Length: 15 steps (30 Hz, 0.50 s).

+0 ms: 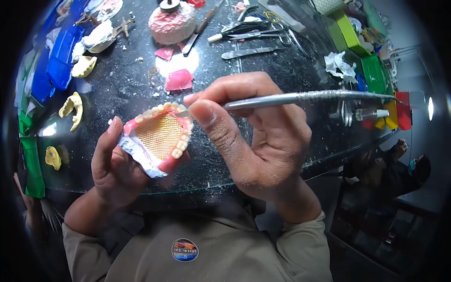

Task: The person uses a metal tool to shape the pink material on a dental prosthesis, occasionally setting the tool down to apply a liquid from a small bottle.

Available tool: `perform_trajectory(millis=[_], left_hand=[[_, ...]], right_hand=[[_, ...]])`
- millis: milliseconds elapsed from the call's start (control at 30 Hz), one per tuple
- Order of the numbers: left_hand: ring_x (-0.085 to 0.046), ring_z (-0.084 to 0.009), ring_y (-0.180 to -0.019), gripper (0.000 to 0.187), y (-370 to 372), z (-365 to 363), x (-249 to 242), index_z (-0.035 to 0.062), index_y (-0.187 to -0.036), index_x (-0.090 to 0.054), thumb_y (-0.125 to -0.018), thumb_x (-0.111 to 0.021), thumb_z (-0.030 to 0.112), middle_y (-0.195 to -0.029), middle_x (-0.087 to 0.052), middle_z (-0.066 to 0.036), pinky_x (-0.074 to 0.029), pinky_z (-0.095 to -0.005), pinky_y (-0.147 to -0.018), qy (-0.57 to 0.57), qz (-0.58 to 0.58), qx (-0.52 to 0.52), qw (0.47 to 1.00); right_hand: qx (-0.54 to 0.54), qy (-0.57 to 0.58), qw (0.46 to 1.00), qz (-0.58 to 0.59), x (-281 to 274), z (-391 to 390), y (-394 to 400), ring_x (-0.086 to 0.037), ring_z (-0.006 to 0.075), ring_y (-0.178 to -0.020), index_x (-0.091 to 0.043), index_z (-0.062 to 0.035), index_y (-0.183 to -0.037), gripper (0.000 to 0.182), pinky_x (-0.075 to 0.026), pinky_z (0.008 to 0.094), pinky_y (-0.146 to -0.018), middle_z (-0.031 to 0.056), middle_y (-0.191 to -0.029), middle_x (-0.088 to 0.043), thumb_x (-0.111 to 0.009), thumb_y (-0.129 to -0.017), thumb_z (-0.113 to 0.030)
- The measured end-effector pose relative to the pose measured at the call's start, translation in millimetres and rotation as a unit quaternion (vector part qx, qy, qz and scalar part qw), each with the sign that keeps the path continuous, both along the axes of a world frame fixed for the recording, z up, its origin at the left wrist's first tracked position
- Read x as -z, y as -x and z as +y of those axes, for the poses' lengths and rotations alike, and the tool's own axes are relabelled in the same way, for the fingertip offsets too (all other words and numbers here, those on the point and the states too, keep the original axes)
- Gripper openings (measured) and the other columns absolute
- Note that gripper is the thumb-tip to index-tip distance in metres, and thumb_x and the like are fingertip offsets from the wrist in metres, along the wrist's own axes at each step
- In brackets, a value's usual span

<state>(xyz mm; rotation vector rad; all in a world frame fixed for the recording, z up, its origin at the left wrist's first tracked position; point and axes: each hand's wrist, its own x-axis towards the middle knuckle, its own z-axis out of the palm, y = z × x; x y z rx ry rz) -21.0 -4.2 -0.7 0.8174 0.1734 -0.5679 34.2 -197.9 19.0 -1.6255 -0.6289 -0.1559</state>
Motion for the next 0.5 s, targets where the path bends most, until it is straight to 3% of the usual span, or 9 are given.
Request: perform_trajectory(millis=[100,133,500], left_hand=[[-0.054,-0.0281,-0.106,0.069,-0.9,1.5,-3.0,-0.0009,-0.132,-0.032,-0.089,-0.024,0.052,-0.119,-0.052,-0.016,-0.044,-0.0376,-0.088,0.003,0.008,0.019,1.000],[-0.051,-0.0265,-0.111,0.068,-0.2,1.4,-2.1,-0.0016,-0.133,-0.030,-0.090,-0.022,0.051,-0.122,-0.050,-0.016,-0.036,-0.0394,-0.098,0.003,0.012,0.013,1.000],[-0.047,-0.0259,-0.116,0.066,-1.9,-0.6,-2.4,-0.0051,-0.131,-0.029,-0.091,-0.022,0.047,-0.125,-0.046,-0.018,-0.031,-0.0410,-0.102,0.011,0.015,0.002,1.000]], right_hand=[[0.003,0.003,1.000,0.016,2.8,5.1,2.6,-0.062,0.0234,-0.077,-0.050,0.0017,-0.089,0.017,-0.052,0.0400,-0.074,0.0119,-0.077,-0.057,-0.054,-0.087,-0.014],[0.004,0.003,1.000,0.016,3.9,5.4,3.0,-0.062,0.0228,-0.077,-0.051,0.0016,-0.089,0.017,-0.053,0.0403,-0.074,0.0118,-0.077,-0.057,-0.054,-0.087,-0.015],[-0.012,0.054,0.998,-0.034,9.5,3.3,0.7,-0.058,0.0168,-0.073,-0.052,0.0027,-0.088,0.013,-0.053,0.0451,-0.076,0.0123,-0.078,-0.056,-0.054,-0.087,-0.010]])
